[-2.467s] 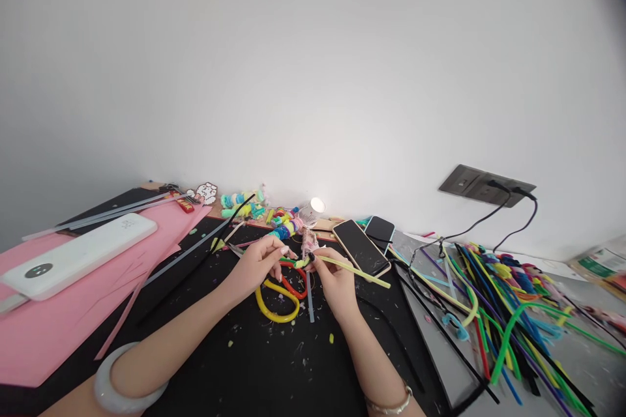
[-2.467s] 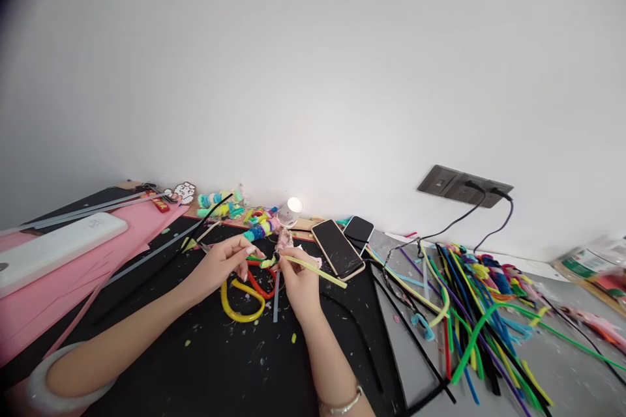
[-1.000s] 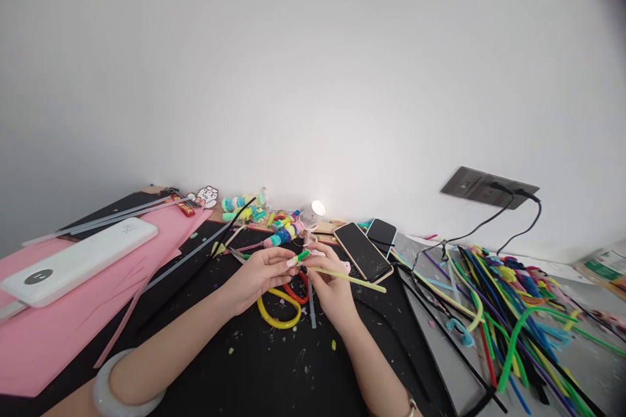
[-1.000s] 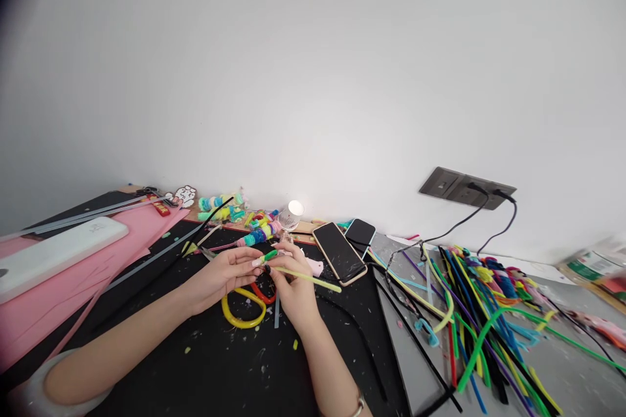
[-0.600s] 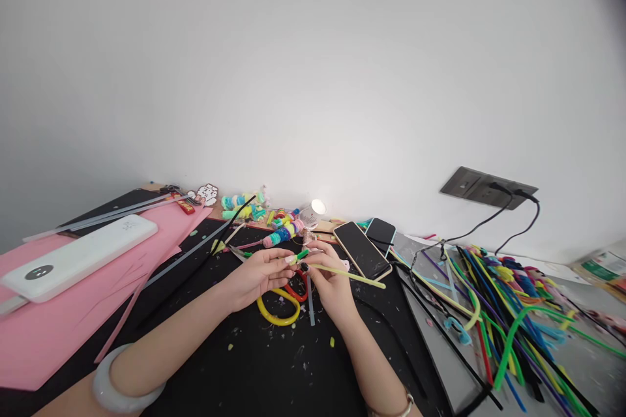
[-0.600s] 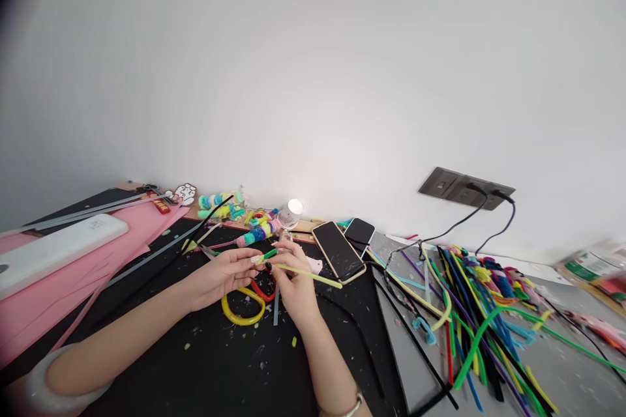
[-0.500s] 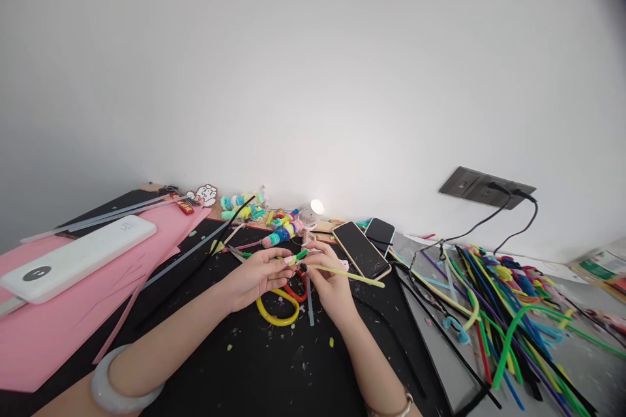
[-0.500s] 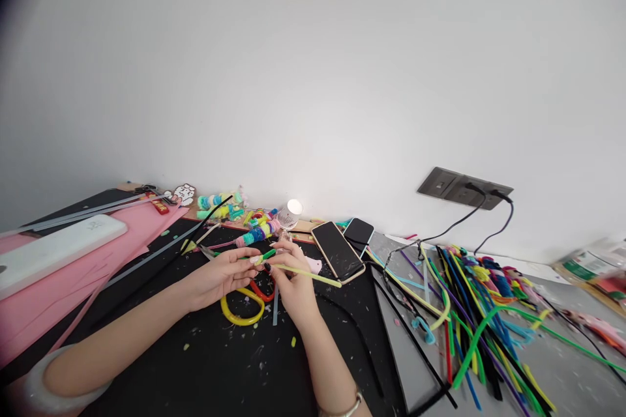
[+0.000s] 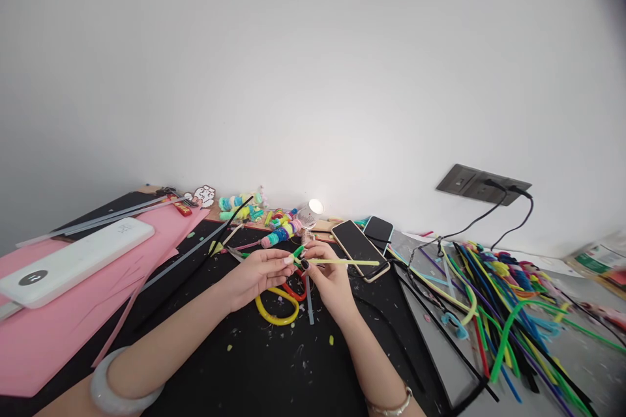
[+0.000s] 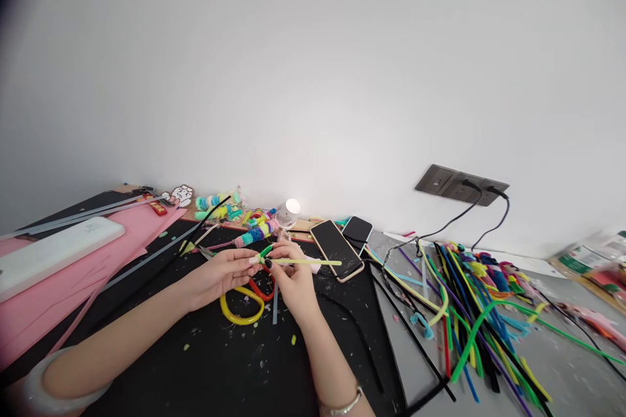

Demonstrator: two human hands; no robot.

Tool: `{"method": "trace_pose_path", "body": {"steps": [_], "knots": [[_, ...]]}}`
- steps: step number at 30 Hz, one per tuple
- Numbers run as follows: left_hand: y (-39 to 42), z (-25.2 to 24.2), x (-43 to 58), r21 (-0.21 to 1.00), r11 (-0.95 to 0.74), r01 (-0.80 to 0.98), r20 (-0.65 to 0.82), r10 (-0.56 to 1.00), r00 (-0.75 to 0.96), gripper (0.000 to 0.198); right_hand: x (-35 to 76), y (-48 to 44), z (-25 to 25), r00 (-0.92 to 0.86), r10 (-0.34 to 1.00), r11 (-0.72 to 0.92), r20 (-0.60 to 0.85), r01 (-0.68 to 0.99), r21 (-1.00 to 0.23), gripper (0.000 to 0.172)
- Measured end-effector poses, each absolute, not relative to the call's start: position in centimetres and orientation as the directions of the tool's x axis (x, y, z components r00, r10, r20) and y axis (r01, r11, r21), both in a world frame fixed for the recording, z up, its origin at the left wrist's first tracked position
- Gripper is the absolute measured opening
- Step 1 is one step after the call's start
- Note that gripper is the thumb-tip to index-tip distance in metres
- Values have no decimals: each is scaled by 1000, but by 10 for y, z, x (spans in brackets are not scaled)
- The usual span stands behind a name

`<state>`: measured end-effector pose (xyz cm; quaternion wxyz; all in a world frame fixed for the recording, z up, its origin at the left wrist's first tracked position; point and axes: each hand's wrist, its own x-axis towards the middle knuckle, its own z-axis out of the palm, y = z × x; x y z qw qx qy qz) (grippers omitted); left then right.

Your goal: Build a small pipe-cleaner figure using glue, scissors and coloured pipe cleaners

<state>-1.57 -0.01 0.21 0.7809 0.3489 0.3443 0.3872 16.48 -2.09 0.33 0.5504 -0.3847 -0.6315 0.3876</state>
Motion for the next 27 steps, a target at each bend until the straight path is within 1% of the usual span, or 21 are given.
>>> {"method": "trace_pose_path", "body": {"steps": [5,9,12,15,18,21,25,27], "knots": [[-1,5,-13,882,360,-306,-231,893,385,25,167,-19,0,-44,902,431,429,129,-893,10],[-1,6,-12,962,214,-170,-150,933,327,30,167,-18,-1,-53,910,414,412,170,-894,16],[0,4,-11,993,94,-70,-67,948,313,31,167,-18,-1,-53,915,403,400,158,-901,21],[1,0,-11,1000,-17,-18,22,949,313,28,167,-18,0,-39,922,387,385,108,-916,21],[0,-1,-11,995,-94,30,80,948,309,23,166,-19,1,-31,933,359,357,74,-931,20],[-3,2,-10,987,-139,79,107,943,316,18,166,-19,3,-35,928,373,371,93,-923,20],[-7,3,-9,974,-183,137,122,924,363,16,166,-19,3,-44,903,429,427,117,-896,18],[-8,2,-9,956,-235,178,150,908,390,14,166,-18,3,-49,897,442,439,128,-888,17]]}}
